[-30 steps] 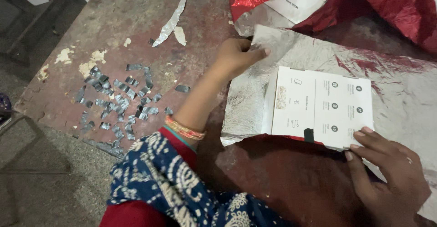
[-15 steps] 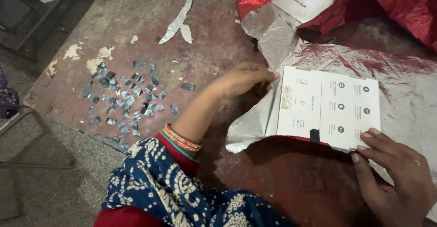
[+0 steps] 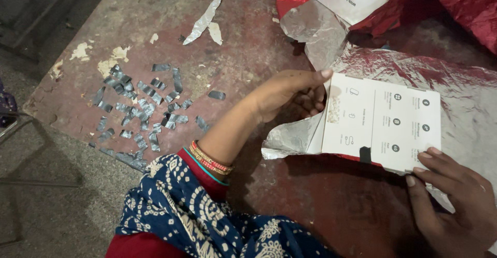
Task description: The person wraps a small white box with silver and red wrapping paper. They fold the paper around the box and secure it with black tape, adjusting the paper and taping multiple edges to complete the wrapping.
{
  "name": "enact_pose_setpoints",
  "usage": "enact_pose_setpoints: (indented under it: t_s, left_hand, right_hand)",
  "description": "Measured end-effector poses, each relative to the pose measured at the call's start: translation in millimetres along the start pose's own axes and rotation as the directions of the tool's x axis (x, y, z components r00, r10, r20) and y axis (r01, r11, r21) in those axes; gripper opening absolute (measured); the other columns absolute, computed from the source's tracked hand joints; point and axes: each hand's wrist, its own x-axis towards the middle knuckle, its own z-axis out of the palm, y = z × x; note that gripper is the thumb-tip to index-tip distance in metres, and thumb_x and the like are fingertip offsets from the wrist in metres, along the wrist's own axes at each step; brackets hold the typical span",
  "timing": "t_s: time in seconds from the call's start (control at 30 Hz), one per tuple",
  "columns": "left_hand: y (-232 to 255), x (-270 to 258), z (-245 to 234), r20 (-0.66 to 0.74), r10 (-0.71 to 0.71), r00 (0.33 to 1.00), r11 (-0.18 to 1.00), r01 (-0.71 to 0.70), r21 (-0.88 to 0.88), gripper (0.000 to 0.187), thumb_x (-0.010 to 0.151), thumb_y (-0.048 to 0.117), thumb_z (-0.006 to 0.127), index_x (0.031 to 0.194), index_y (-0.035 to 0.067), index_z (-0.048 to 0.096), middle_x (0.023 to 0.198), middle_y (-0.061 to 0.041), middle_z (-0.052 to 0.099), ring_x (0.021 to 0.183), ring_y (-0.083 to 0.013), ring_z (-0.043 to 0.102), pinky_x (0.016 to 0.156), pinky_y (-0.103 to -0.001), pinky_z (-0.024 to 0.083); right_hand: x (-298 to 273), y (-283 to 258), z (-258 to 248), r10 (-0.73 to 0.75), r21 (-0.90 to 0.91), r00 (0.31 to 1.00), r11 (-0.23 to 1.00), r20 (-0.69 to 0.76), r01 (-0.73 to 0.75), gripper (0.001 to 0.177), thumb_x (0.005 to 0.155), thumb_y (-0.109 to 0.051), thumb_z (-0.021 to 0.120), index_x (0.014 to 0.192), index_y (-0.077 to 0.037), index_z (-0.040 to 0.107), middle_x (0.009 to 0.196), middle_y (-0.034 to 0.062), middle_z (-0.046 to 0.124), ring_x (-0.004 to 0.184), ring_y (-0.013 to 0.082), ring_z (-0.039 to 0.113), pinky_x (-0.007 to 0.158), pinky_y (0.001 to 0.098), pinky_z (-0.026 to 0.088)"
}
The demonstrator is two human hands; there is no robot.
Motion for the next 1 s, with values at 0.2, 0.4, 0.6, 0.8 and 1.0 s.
enact_pose_setpoints:
  t_s: [0.2,0.4,0.6,0.8,1.0]
  left_hand:
    - [-3.6,3.3,-0.4,-0.063,0.084,0.994,0.975,-0.069,0.21,0.039,0.078,0.049,0.084,0.076,0.012,0.072,0.074,-0.001,0.068,0.067,-0.0099,0.06,0.064,-0.021,0.05]
    - [-6.7,0.8,-4.4,-0.152,0.013,0.988,0.926,0.045,0.376,0.048,0.072,0.048,0.09,0.064,0.012,0.059,0.063,0.003,0.052,0.057,-0.01,0.043,0.051,-0.027,0.031]
    - [-1.2,-1.7,-15.9,-0.187,-0.053,0.981,0.841,0.145,0.521,0.042,0.071,0.051,0.087,0.064,0.015,0.067,0.061,0.005,0.06,0.055,-0.0055,0.053,0.051,-0.023,0.041]
    - [8.0,-16.0,-31.0,-0.003,0.146,0.989,0.931,-0.136,0.338,0.028,0.082,0.027,0.088,0.08,0.011,0.066,0.074,0.006,0.062,0.066,-0.0042,0.052,0.058,-0.024,0.038]
    - [15.4,-21.3,-5.8,-0.313,0.518,0.796,0.794,-0.312,0.521,0.032,0.094,0.024,0.085,0.082,0.008,0.059,0.076,0.005,0.058,0.069,-0.0052,0.049,0.059,-0.025,0.037]
  right_hand:
    - [5.4,0.9,-1.1,-0.035,-0.015,0.999,0.999,0.032,0.035,0.024,0.096,-0.001,0.082,0.11,-0.003,0.062,0.121,0.014,0.072,0.128,0.0265,0.07,0.108,0.0342,0.056]
    - [8.2,-16.0,-3.9,0.016,-0.102,0.998,0.995,-0.054,-0.022,0.033,0.088,0.001,0.081,0.115,0.004,0.061,0.128,0.0243,0.068,0.12,0.0358,0.07,0.101,0.0394,0.056]
    - [12.2,-22.5,-9.5,0.396,0.328,0.91,0.882,-0.124,-0.339,0.023,0.106,-0.004,0.056,0.127,0.005,0.057,0.122,0.0196,0.068,0.113,0.0234,0.071,0.103,0.0327,0.057]
    - [16.7,-28.2,-19.0,0.256,0.096,0.957,0.965,-0.133,-0.245,0.025,0.097,-0.001,0.071,0.121,0.001,0.064,0.124,0.0184,0.071,0.113,0.0274,0.071,0.099,0.0343,0.056]
    - [26.1,-34.8,-13.9,0.091,-0.031,0.993,0.995,-0.077,-0.094,0.034,0.073,0.0,0.085,0.104,-0.005,0.07,0.124,0.0168,0.069,0.122,0.0307,0.066,0.101,0.0403,0.055]
